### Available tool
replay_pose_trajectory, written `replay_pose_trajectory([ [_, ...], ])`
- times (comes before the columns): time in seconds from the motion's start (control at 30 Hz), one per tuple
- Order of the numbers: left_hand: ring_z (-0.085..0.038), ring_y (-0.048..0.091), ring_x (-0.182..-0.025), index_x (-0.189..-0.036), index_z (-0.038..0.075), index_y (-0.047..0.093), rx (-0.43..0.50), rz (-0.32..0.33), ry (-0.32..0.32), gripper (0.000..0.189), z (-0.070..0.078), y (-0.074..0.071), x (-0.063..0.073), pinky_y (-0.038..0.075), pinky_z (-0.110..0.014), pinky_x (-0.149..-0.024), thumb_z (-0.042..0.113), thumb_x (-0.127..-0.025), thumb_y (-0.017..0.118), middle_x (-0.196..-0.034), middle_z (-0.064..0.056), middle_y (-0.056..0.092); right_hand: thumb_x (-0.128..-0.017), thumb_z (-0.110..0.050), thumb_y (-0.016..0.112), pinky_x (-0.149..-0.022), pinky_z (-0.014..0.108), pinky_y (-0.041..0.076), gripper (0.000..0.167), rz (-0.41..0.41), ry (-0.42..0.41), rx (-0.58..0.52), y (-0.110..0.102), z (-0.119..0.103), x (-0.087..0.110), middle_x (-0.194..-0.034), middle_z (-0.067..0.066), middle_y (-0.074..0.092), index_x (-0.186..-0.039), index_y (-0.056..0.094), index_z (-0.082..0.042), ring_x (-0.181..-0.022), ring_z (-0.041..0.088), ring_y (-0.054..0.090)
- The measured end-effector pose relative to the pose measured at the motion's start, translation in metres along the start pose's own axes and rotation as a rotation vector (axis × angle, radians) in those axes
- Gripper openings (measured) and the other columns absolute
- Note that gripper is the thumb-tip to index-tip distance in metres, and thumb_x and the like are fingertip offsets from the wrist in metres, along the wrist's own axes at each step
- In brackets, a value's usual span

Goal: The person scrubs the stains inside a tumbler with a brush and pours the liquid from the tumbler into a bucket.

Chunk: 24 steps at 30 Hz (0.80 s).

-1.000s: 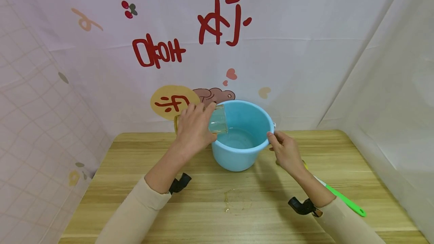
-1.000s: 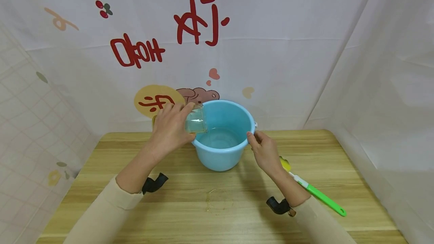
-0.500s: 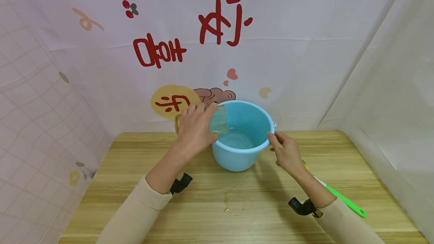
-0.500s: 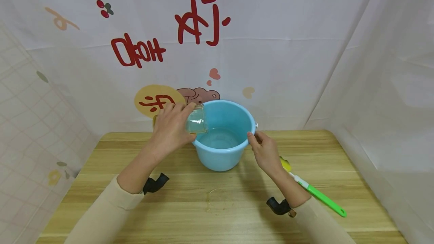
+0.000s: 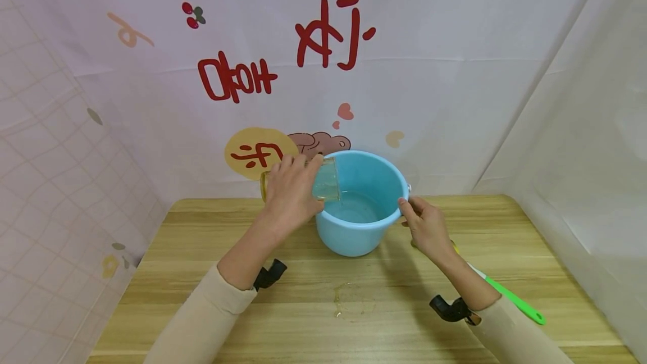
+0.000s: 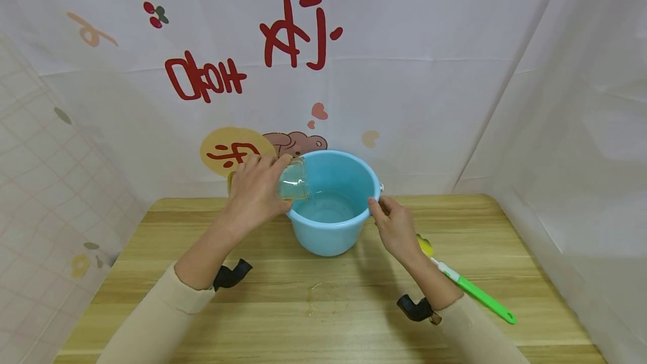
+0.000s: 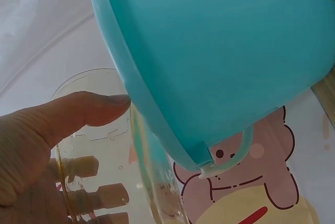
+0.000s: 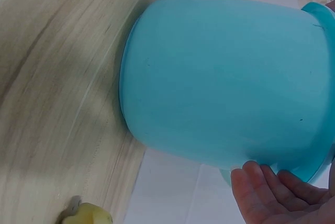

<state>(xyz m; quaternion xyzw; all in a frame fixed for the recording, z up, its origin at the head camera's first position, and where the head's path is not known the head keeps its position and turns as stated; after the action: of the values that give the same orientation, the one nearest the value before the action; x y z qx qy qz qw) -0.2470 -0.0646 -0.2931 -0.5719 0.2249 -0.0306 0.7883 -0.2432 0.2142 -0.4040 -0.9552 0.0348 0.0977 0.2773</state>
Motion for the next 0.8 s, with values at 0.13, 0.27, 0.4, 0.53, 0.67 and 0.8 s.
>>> replay_pose_trajectory([
  [0.13, -0.036, 0.048, -0.115, -0.15, 0.007, 0.054, 0.003, 0.004, 0.0, 0.09, 0.0003, 0.0003, 0.0003, 0.043, -0.051, -0.097, 0.016, -0.071, 0.097, -0.128, -0.017, 0.062, -0.111, -0.041, 0.051, -0.079, 0.034, 0.062, 0.051, -0.002, 0.002, 0.005, 0.0, 0.0009, 0.0002, -0.115, 0.021, 0.073, -0.129, 0.068, 0.004, -0.099, 0.041, 0.071],
  [0.27, -0.036, 0.048, -0.116, -0.15, 0.007, 0.055, 0.002, 0.006, 0.001, 0.09, 0.0006, 0.0003, 0.0002, 0.043, -0.052, -0.097, 0.016, -0.071, 0.097, -0.128, -0.018, 0.062, -0.111, -0.04, 0.051, -0.081, 0.043, 0.062, 0.051, 0.003, -0.007, 0.005, 0.0002, 0.0002, -0.0001, -0.114, 0.021, 0.073, -0.129, 0.068, 0.005, -0.098, 0.041, 0.072],
  [0.4, -0.036, 0.048, -0.115, -0.149, 0.006, 0.055, -0.005, 0.009, 0.003, 0.09, 0.0009, 0.0001, 0.0002, 0.043, -0.051, -0.096, 0.016, -0.071, 0.098, -0.127, -0.018, 0.062, -0.111, -0.038, 0.051, -0.083, 0.05, 0.061, 0.05, 0.005, -0.011, -0.003, 0.0006, -0.0005, -0.0002, -0.114, 0.022, 0.073, -0.129, 0.067, 0.006, -0.099, 0.042, 0.072],
  [0.53, -0.036, 0.048, -0.115, -0.15, 0.006, 0.055, -0.011, 0.006, 0.0, 0.091, 0.0006, 0.0005, 0.0003, 0.043, -0.051, -0.097, 0.017, -0.071, 0.098, -0.128, -0.018, 0.062, -0.111, -0.038, 0.052, -0.081, 0.042, 0.063, 0.049, 0.006, -0.006, -0.003, 0.0012, -0.0001, 0.0001, -0.114, 0.022, 0.073, -0.128, 0.068, 0.006, -0.099, 0.042, 0.071],
  [0.67, -0.036, 0.048, -0.115, -0.149, 0.006, 0.056, -0.009, 0.006, 0.004, 0.09, 0.0001, 0.001, 0.0002, 0.043, -0.051, -0.096, 0.017, -0.071, 0.098, -0.128, -0.018, 0.062, -0.111, -0.039, 0.052, -0.08, 0.04, 0.063, 0.05, 0.005, -0.001, -0.006, 0.0015, 0.0003, 0.0001, -0.115, 0.022, 0.073, -0.129, 0.068, 0.005, -0.101, 0.042, 0.071],
  [0.8, -0.036, 0.048, -0.115, -0.149, 0.006, 0.056, -0.006, 0.012, 0.013, 0.089, 0.0004, 0.0008, 0.0004, 0.043, -0.05, -0.095, 0.016, -0.071, 0.098, -0.126, -0.017, 0.062, -0.111, -0.04, 0.051, -0.08, 0.037, 0.062, 0.051, 0.005, 0.006, -0.003, 0.0013, 0.0002, 0.0002, -0.115, 0.022, 0.073, -0.13, 0.067, 0.005, -0.101, 0.043, 0.071],
])
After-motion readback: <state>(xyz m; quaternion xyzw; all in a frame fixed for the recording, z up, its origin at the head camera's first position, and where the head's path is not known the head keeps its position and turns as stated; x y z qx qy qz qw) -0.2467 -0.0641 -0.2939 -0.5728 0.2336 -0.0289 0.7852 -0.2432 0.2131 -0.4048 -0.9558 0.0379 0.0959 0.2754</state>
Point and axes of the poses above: each hand's wrist, its own x-axis away from the middle knuckle, its own y-axis out of the palm, z = x × y, the point moved 5 cm from there along -x, towards the middle knuckle
